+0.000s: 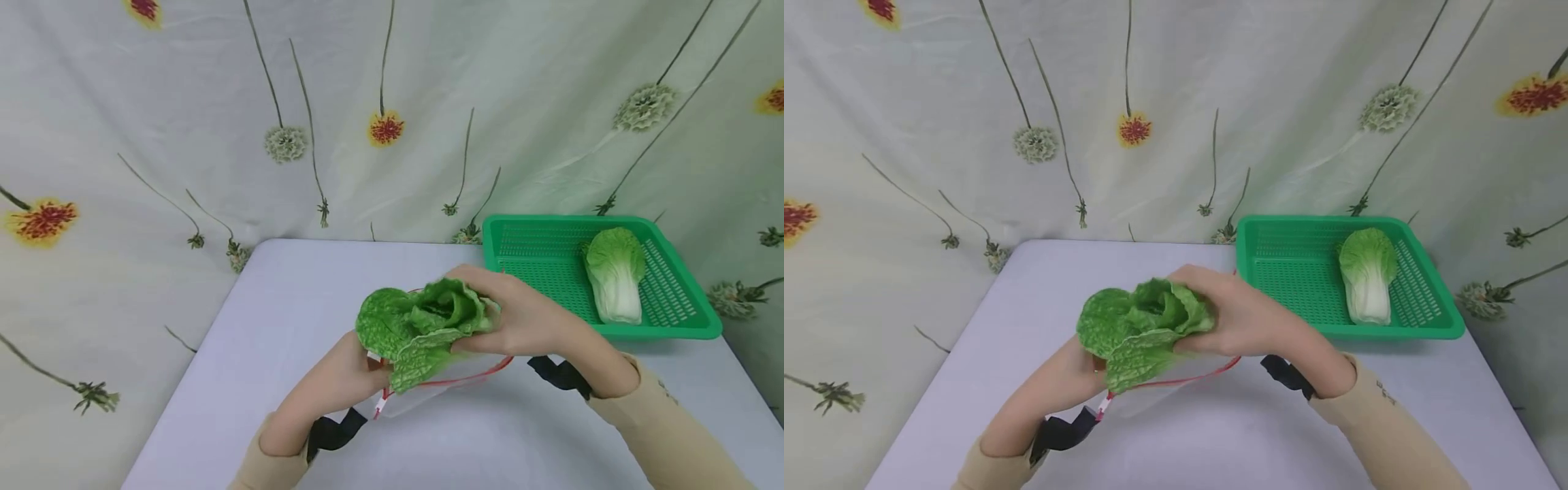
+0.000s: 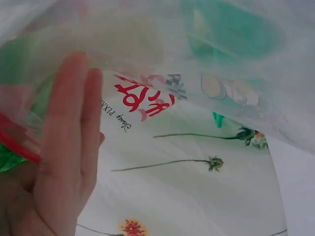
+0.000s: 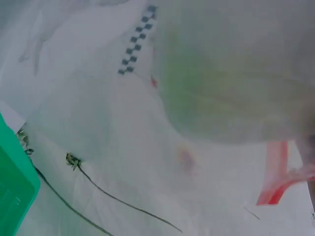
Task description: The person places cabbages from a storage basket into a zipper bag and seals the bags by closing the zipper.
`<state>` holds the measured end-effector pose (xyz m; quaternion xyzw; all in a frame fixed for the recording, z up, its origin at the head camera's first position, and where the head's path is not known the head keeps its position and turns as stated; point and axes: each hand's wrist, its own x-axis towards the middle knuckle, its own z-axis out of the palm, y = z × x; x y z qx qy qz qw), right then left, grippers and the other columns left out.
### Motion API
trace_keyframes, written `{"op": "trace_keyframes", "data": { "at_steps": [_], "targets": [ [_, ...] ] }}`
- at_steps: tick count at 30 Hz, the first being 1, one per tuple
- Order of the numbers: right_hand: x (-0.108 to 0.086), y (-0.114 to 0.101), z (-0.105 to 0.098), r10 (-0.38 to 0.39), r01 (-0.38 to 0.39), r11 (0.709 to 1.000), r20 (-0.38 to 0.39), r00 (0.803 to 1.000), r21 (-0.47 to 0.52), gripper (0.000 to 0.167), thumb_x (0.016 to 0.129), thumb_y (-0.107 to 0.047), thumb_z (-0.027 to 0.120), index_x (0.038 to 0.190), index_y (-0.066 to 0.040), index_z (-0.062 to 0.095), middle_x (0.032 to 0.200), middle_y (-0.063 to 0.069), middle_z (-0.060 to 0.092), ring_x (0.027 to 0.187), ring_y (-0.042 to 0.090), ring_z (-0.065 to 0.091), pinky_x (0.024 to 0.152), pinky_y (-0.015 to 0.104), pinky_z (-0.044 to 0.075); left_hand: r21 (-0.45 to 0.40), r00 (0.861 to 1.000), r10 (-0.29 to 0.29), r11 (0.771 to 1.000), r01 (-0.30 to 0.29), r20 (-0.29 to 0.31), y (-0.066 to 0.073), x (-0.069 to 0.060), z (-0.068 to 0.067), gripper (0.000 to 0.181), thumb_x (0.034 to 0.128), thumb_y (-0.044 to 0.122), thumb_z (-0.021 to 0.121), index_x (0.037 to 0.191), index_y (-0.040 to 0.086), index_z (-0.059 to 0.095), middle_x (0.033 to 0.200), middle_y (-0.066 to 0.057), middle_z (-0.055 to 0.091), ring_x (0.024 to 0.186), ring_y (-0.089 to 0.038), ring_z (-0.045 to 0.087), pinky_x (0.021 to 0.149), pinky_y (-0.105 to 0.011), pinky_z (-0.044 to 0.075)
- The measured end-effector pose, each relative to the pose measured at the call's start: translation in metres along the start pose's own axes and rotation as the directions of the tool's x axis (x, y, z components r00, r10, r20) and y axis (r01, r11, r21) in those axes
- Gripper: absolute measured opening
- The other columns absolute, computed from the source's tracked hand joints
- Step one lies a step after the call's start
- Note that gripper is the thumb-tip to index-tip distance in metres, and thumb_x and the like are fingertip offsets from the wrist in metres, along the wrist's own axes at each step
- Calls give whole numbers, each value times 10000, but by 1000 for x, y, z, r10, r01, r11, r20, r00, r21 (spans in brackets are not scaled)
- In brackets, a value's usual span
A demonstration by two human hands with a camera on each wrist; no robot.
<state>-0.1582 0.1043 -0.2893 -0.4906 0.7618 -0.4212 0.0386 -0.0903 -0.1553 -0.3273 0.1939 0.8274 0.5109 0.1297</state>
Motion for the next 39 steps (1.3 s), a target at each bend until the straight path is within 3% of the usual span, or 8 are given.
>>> {"op": "trace_keyframes", "data": {
  "at_steps": [7, 14, 17, 21, 26, 31, 36, 39],
  "targets": [
    [-4, 9, 14, -161, 163, 936, 31, 986, -313, 582, 751, 123, 742, 1238, -165, 605, 1252, -3, 645, 1169, 169, 610, 895, 304, 555, 121, 997, 52, 992, -45, -59, -8, 5, 2, 729, 834, -65, 633, 1480, 186, 407, 1366, -37, 545, 993, -151, 562, 801, -263, 508],
    [-2, 10, 28, -382, 276, 851, -166, 909, -447, 316, 899, 62, 614, 1174, -91, 652, 1249, 69, 645, 1196, 215, 586, 1052, 294, 461, 122, 995, 17, 992, -5, -93, -4, 2, 5, 613, 837, -60, 577, 1400, 137, 432, 1029, -60, 559, 716, -109, 481, 628, -219, 443],
    [-3, 15, 31, -387, 284, 846, -153, 909, -451, 366, 897, 128, 514, 1154, -82, 666, 1239, 69, 655, 1193, 221, 595, 1017, 302, 486, 131, 996, -9, 991, 20, -84, -5, 2, 2, 669, 826, -63, 560, 1447, 127, 396, 1066, -74, 561, 670, -96, 446, 591, -218, 417],
    [-7, 17, 35, -264, 194, 859, -84, 961, -474, 657, 672, 281, 409, 1107, -126, 686, 1155, 4, 690, 1139, 187, 627, 852, 321, 549, 159, 995, -31, 986, 46, -91, -6, 2, 3, 846, 790, -91, 550, 1546, 200, 307, 1323, -61, 529, 686, -122, 466, 555, -223, 432],
    [-3, 11, 42, -80, 111, 849, 81, 993, -517, 345, 773, 101, 708, 981, -173, 686, 929, -71, 688, 912, 91, 638, 788, 228, 545, 179, 997, 19, 984, -4, -81, -10, 6, 10, 937, 764, -133, 519, 1557, 299, 269, 1372, -21, 528, 756, -126, 443, 522, -209, 410],
    [1, 1, 49, 127, 7, 828, 201, 971, -560, 170, 786, -171, 822, 866, -173, 672, 791, -73, 653, 767, 88, 629, 712, 209, 524, 207, 992, 83, 976, -63, -91, -12, 7, 21, 920, 739, -157, 485, 1528, 297, 354, 1283, 19, 577, 844, -147, 469, 584, -202, 450],
    [1, -12, 53, 357, -149, 763, 219, 908, -629, 275, 746, -104, 793, 994, -80, 676, 868, 8, 670, 812, 185, 658, 725, 300, 549, 237, 986, 127, 967, -98, -109, -12, 5, 31, 879, 737, -144, 471, 1496, 296, 421, 988, 40, 575, 839, -163, 467, 608, -180, 439],
    [-5, -14, 50, 380, -196, 781, 202, 902, -593, 412, 735, -84, 780, 1127, -80, 652, 996, 17, 692, 918, 197, 665, 790, 347, 554, 211, 986, 129, 972, -104, -109, -12, 3, 31, 872, 749, -138, 478, 1496, 308, 417, 1014, 32, 586, 815, -141, 457, 595, -178, 421]
  ]
}}
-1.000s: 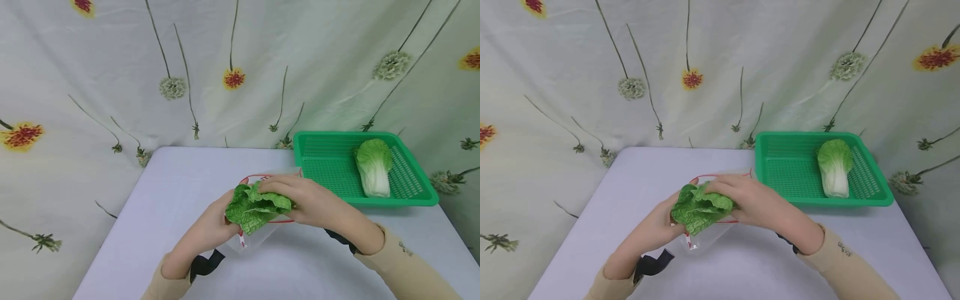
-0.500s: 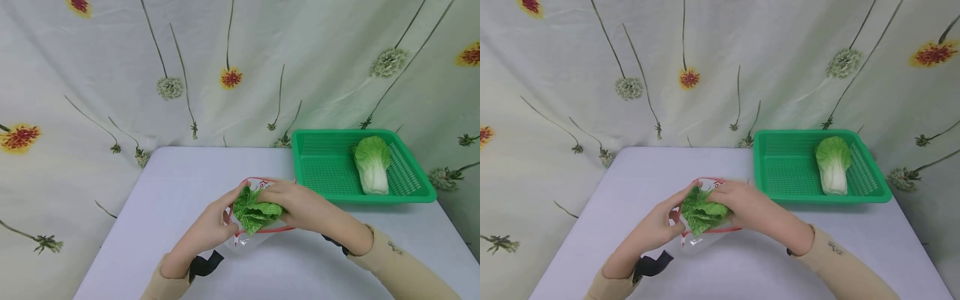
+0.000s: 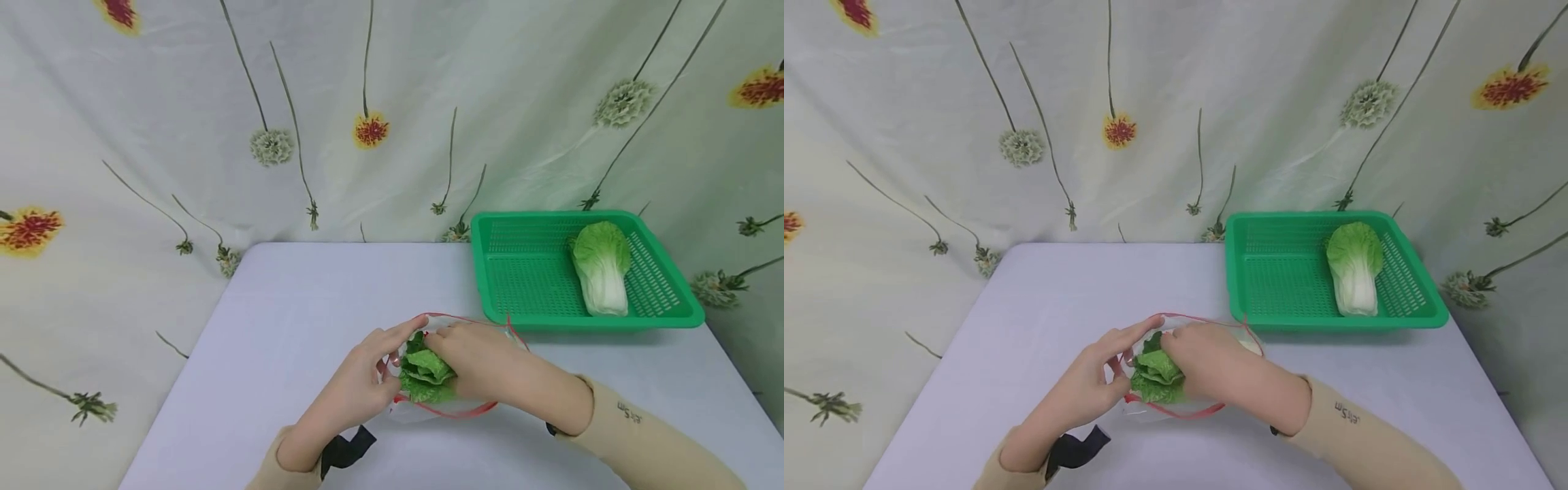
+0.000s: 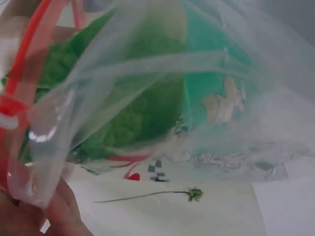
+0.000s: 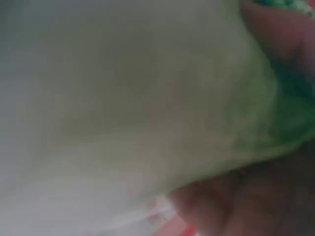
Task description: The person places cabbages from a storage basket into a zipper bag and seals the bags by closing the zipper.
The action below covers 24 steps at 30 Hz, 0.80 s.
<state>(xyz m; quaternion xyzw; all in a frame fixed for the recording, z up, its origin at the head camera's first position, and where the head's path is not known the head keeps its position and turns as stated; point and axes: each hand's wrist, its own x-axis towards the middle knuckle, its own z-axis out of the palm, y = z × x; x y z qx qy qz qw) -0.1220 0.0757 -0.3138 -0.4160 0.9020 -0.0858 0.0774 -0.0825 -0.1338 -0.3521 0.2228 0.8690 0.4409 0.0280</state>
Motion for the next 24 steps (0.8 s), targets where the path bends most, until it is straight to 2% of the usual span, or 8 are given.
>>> {"op": "trace_keyframes", "data": {
  "at_steps": [3, 5, 8, 11, 16, 20, 23, 24],
  "targets": [
    [-10, 11, -3, -26, 32, 990, -41, 999, 139, 518, 771, -160, 806, 1254, -143, 620, 1149, -25, 682, 1035, 160, 650, 855, 360, 551, -66, 1000, -2, 998, 3, 19, -2, -2, -4, 868, 752, -129, 477, 1506, 295, 402, 1228, 22, 597, 791, -131, 448, 602, -182, 416],
    [-20, 23, -5, -60, 85, 963, -105, 993, 255, 562, 792, -210, 822, 1309, -180, 603, 1216, -52, 666, 1076, 129, 636, 887, 351, 549, -125, 999, 1, 992, 5, 46, -4, -2, -7, 858, 758, -123, 471, 1513, 277, 392, 1242, -1, 584, 790, -143, 444, 611, -187, 416],
    [-33, 48, -4, -88, 191, 909, -278, 957, 371, 497, 834, -174, 797, 1300, -183, 624, 1240, -60, 664, 1081, 109, 636, 893, 324, 552, -193, 997, -9, 981, 23, 71, -7, -2, -12, 861, 754, -127, 455, 1511, 279, 393, 1236, 1, 569, 805, -145, 441, 653, -194, 433],
    [-41, 69, 7, -44, 230, 861, -384, 922, 454, 435, 890, 5, 684, 1290, -158, 631, 1257, -37, 659, 1104, 56, 618, 905, 307, 559, -230, 996, -33, 972, 51, 81, -8, -4, -17, 866, 758, -141, 450, 1511, 283, 391, 1192, 9, 548, 834, -129, 452, 696, -209, 452],
    [-38, 90, 39, 30, 179, 792, -330, 943, 583, 545, 926, 123, 547, 1408, -129, 529, 1425, 54, 555, 1304, -49, 459, 1013, 330, 512, -221, 998, -14, 975, 28, 66, -8, -7, -27, 862, 752, -139, 443, 1515, 258, 389, 942, 1, 500, 852, -138, 476, 743, -228, 464],
    [-24, 95, 61, -2, 279, 673, -375, 927, 685, 396, 954, 58, 566, 1337, -42, 573, 1383, 163, 575, 1284, -32, 498, 1015, 293, 508, -250, 997, 48, 968, -31, 62, -6, -8, -34, 861, 757, -158, 438, 1518, 243, 385, 1081, -15, 572, 851, -143, 479, 748, -250, 464],
    [-18, 94, 69, 4, 353, 577, -434, 901, 737, 216, 960, 27, 572, 1160, -3, 647, 1287, 102, 655, 1195, -2, 585, 947, 236, 536, -260, 994, 78, 964, -56, 73, -6, -9, -38, 862, 762, -181, 433, 1523, 219, 375, 1360, -20, 537, 848, -133, 470, 744, -252, 464],
    [-17, 93, 70, 19, 363, 557, -448, 894, 747, 174, 960, 17, 577, 1111, -11, 659, 1259, 50, 676, 1166, 2, 605, 920, 213, 540, -256, 994, 81, 965, -59, 77, -6, -9, -40, 861, 763, -183, 431, 1523, 216, 375, 1364, -25, 537, 848, -132, 465, 745, -249, 462]
  ]
}}
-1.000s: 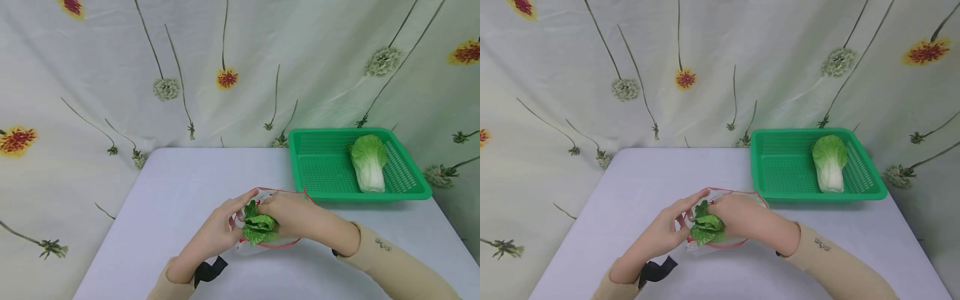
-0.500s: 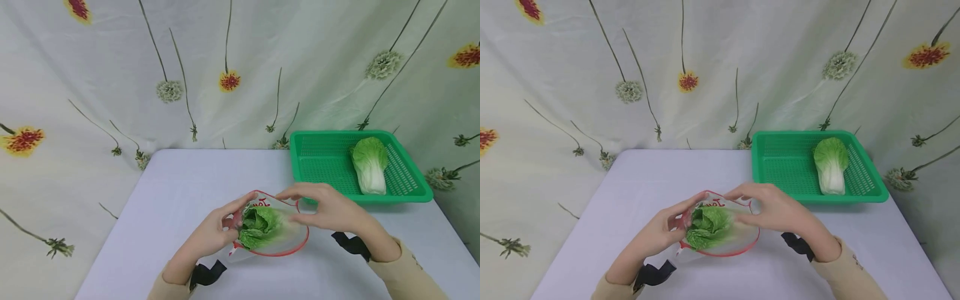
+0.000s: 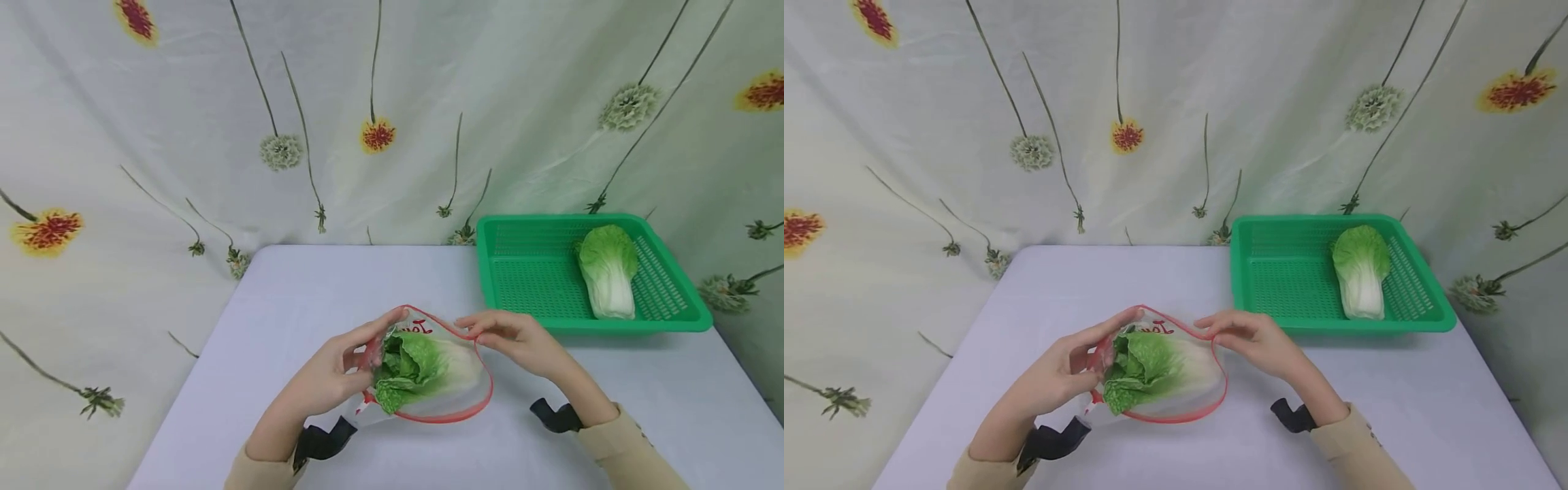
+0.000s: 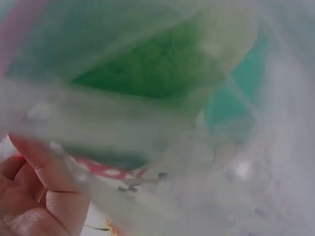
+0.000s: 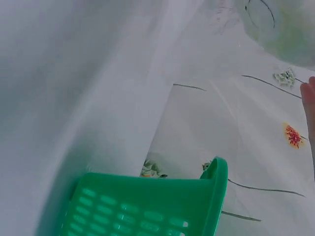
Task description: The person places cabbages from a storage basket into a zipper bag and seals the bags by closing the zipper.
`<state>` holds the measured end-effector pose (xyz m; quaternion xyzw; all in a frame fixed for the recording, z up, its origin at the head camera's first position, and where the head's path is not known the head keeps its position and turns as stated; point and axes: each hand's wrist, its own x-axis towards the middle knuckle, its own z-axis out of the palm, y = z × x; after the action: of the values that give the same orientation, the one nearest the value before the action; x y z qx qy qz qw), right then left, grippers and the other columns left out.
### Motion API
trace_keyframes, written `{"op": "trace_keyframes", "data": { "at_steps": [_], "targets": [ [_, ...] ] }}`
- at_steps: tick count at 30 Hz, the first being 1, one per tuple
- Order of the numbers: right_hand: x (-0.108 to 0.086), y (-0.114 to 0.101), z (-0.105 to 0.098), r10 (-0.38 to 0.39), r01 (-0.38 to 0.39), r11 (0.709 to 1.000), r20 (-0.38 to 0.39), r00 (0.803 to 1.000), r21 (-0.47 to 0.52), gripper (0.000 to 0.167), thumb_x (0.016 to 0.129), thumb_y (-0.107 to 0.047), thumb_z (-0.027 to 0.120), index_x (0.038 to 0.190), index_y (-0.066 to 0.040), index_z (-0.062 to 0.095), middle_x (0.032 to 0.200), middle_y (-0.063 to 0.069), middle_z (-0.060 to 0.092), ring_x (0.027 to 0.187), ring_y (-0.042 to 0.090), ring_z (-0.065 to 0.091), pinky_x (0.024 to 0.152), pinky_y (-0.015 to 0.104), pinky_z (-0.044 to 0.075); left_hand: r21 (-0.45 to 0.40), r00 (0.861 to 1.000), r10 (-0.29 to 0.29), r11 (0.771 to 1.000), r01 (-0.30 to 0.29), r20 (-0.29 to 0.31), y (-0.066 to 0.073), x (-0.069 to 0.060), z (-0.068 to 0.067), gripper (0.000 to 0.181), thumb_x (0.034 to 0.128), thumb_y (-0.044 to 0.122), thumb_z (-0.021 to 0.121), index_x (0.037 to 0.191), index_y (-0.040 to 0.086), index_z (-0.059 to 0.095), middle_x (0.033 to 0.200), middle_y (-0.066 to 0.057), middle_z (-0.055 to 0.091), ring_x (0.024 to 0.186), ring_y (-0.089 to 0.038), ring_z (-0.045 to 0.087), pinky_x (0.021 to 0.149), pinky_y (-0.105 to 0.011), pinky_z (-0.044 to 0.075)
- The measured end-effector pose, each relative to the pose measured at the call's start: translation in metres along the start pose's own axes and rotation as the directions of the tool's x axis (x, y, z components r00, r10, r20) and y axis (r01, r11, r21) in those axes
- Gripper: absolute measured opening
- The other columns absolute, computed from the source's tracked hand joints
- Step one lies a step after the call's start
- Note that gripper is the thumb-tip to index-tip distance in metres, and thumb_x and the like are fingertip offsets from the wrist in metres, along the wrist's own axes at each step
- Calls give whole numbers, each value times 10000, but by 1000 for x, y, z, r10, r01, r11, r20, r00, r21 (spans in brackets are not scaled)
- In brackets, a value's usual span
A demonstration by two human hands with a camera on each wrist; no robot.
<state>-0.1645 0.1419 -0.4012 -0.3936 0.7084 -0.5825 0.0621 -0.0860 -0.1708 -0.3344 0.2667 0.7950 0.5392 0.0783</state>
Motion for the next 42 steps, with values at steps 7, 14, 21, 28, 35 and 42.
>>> {"op": "trace_keyframes", "data": {
  "at_steps": [7, 14, 21, 28, 35, 42],
  "targets": [
    [8, -23, 10, -95, 116, 991, -242, 966, 73, 180, 966, 60, 540, 1015, -77, 646, 1158, -123, 697, 1135, 46, 633, 886, 166, 517, 57, 1000, 19, 998, -18, -15, -2, -4, -16, 803, 778, -177, 440, 1498, 179, 422, 1365, -5, 548, 854, -125, 456, 740, -242, 463],
    [20, -57, 29, 67, 35, 985, -553, 830, 171, 171, 994, -20, 541, 1019, -152, 646, 1027, -97, 707, 951, 57, 669, 819, 161, 541, -223, 983, 81, 968, -117, -167, -21, -9, -29, 531, 919, -109, 467, 1397, 123, 499, 1226, 12, 570, 970, -94, 587, 808, -208, 532],
    [26, -56, 36, 218, 58, 925, -649, 729, 375, 125, 1017, -89, 522, 994, -158, 624, 957, -55, 710, 871, 92, 721, 794, 241, 593, -256, 847, 170, 907, -334, -503, -60, -29, 6, 455, 930, -143, 384, 1377, -73, 435, 1428, -41, 523, 1291, -153, 519, 1054, -268, 470],
    [24, -52, 37, 281, 80, 884, -660, 696, 461, 102, 1018, -105, 524, 993, -134, 619, 938, -34, 697, 907, 81, 697, 847, 270, 586, -42, 703, 103, 982, -186, -703, -67, -19, 38, 322, 901, -104, 615, 1221, -93, 576, 1180, 51, 634, 1031, -41, 636, 832, -151, 549],
    [24, -54, 38, 345, 30, 871, -653, 674, 491, 139, 1018, -70, 508, 974, -138, 620, 932, -49, 712, 878, 56, 646, 830, 224, 581, 53, 605, 156, 981, -185, -781, -63, -1, 33, 120, 905, -85, 630, 1022, -77, 656, 1141, -50, 610, 972, -73, 618, 711, -142, 550],
    [29, -80, 31, 212, 3, 964, -779, 590, 265, 116, 966, -47, 607, 953, -123, 694, 852, -49, 694, 747, 59, 609, 688, 151, 529, 108, 529, 225, 964, -243, -818, -37, 11, 13, 147, 961, -12, 586, 954, -156, 557, 1155, 32, 590, 1068, -101, 605, 856, -149, 517]
  ]
}}
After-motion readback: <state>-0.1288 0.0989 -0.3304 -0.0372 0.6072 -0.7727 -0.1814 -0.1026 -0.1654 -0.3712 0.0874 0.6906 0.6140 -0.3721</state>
